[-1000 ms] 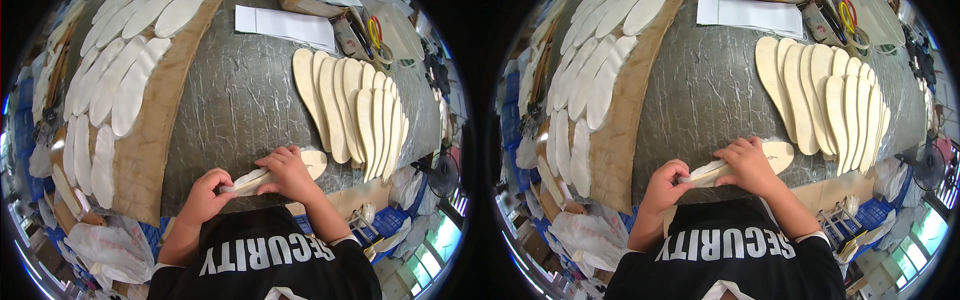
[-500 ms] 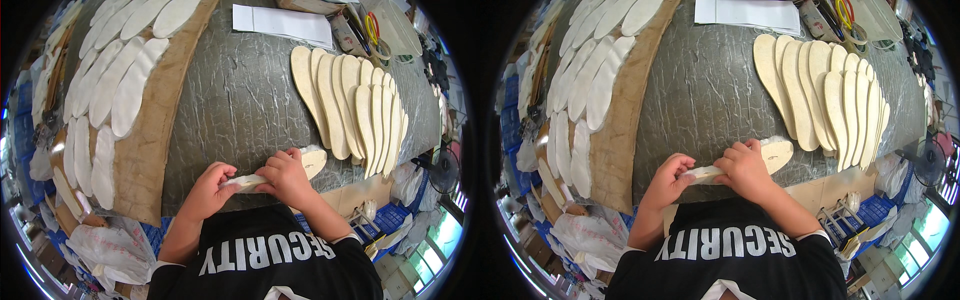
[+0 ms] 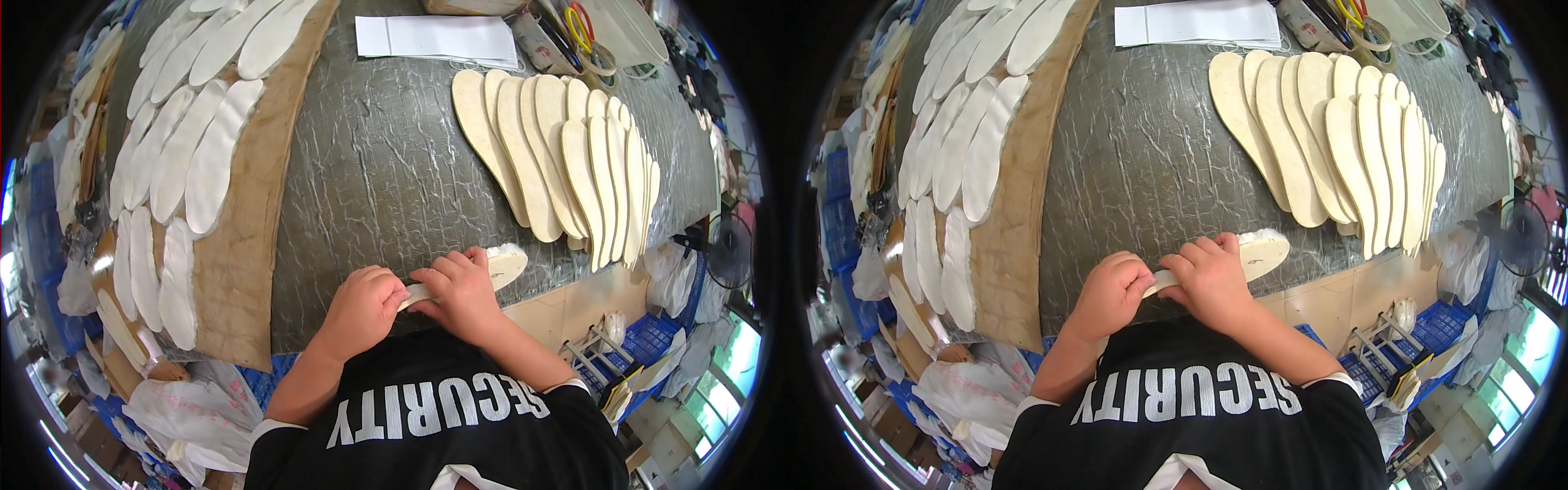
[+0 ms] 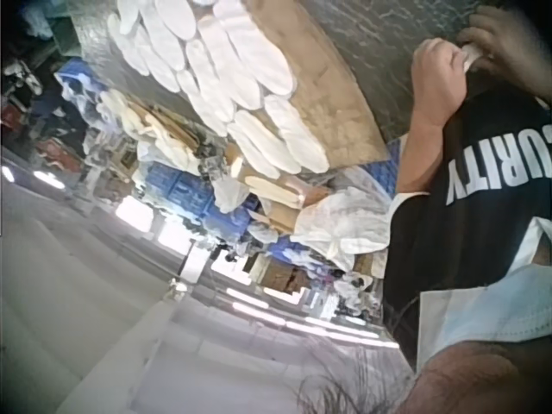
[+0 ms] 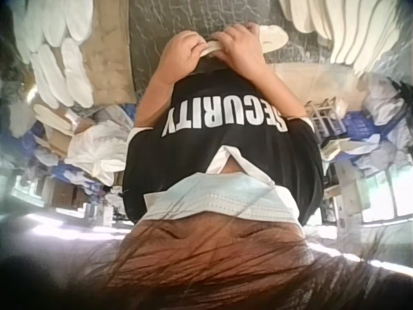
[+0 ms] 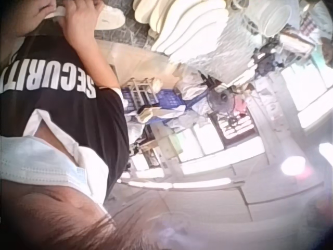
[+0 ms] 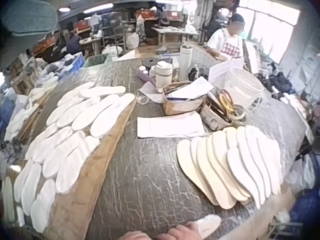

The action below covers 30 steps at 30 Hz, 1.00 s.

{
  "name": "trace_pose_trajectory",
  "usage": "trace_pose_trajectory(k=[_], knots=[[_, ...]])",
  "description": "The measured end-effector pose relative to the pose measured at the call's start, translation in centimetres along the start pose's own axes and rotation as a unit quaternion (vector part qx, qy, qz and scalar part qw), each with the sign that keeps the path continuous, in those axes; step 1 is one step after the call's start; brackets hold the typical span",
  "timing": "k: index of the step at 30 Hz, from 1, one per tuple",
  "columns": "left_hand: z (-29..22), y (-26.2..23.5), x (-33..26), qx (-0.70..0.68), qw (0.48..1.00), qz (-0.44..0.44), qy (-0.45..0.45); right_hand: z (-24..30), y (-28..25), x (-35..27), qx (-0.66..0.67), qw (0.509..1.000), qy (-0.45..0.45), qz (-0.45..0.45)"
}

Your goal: Peeling adhesive backing from shoe insole components and sticking them to soles.

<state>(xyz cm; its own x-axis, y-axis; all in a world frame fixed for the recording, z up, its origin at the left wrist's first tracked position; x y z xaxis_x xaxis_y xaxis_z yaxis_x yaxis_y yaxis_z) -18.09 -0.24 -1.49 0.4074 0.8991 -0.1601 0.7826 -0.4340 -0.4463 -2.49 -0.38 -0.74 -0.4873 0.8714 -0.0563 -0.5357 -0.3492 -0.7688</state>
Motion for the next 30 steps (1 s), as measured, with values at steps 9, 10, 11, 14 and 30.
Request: trace_pose_trajectory(k=[9, 10, 11, 14, 30], knots=[[0.3, -0.2, -0.3, -0.031, 0.999, -0.022, -0.002, 0.0, -0.2, 0.1, 0.0, 0.999, 0.017, -0.029], [0.2, -0.5, -0.3, -0.031, 0.999, -0.021, 0.0, 0.0, -0.3, 0.0, 0.002, 0.999, 0.016, -0.035], [0.0, -1.0, -0.3, -0.063, 0.998, -0.014, -0.011, 0.0, -0.3, -0.1, 0.003, 0.999, 0.016, -0.041], [-0.2, -1.7, -0.2, -0.051, 0.999, 0.001, 0.009, 0.0, -0.5, -0.2, 0.011, 0.997, 0.012, -0.07], [1.6, -2.6, 0.1, -0.444, 0.89, -0.092, -0.032, -3.3, -1.0, 0.6, 0.423, 0.862, 0.263, 0.101]])
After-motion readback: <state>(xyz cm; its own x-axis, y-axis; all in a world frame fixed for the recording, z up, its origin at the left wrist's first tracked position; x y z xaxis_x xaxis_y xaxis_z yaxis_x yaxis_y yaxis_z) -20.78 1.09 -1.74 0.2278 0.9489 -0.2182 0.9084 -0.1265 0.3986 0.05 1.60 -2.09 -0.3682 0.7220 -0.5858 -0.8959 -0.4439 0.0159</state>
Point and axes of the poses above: each hand's wrist, its own x-axis towards the middle knuckle, its own y-axis out of the palm, z = x × y, the point moved 4 cm from there along x, towards the middle knuckle, and after that the axes turned 3 degrees about x, right-handed, at the moved point
